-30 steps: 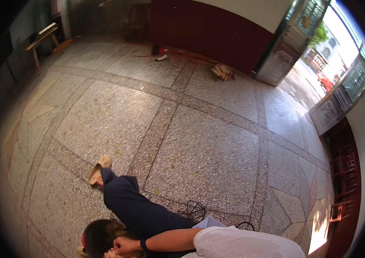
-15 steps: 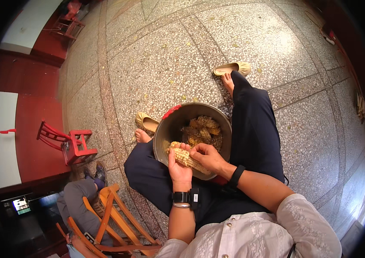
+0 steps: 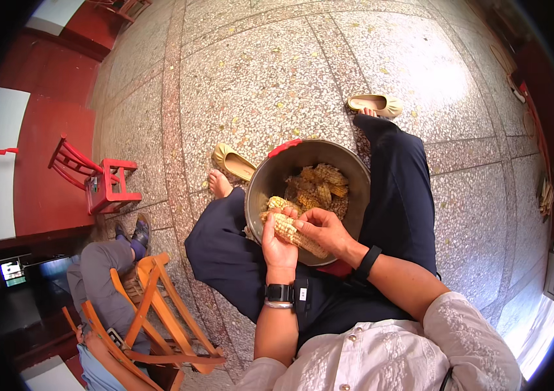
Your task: The person strips kernels from corn cobs by hand into a metal bowl while sitting on a tiled floor.
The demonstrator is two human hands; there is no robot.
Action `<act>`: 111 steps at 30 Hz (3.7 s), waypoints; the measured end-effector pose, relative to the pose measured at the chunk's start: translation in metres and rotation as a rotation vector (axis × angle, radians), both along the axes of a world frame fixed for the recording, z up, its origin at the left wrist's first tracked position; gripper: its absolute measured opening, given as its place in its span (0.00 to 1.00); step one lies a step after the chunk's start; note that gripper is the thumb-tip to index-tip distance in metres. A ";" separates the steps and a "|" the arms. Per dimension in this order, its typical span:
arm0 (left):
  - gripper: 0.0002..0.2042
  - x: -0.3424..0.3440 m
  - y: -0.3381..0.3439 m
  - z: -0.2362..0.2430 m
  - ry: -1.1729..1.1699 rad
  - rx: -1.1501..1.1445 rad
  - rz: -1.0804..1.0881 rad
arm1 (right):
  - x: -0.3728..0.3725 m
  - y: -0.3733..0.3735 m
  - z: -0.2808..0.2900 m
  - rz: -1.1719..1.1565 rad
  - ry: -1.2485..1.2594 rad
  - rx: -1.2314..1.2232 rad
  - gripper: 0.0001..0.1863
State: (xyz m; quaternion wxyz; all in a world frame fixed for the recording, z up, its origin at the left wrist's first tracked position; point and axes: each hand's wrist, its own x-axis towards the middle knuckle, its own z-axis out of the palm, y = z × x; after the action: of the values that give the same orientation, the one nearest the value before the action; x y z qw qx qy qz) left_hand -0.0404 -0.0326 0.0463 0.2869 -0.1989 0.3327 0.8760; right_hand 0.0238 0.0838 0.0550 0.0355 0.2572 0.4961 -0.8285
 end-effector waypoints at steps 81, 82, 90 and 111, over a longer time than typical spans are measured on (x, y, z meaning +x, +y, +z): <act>0.10 0.004 0.002 -0.017 -0.011 -0.082 -0.064 | 0.008 0.011 -0.011 0.098 -0.099 0.230 0.09; 0.10 0.005 0.002 -0.017 -0.011 -0.082 -0.065 | 0.008 0.011 -0.012 0.101 -0.100 0.247 0.09; 0.10 0.004 0.001 -0.022 -0.022 -0.179 -0.075 | 0.009 0.013 -0.008 0.146 -0.129 0.392 0.10; 0.09 0.002 0.001 -0.021 -0.078 -0.100 -0.083 | 0.007 0.015 -0.015 0.214 -0.115 0.419 0.08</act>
State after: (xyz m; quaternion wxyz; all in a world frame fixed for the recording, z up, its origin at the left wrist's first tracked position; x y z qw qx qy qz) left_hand -0.0381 -0.0317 0.0255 0.3253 -0.2331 0.3726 0.8373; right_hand 0.0308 0.0985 0.0402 0.0971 0.2519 0.6786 -0.6831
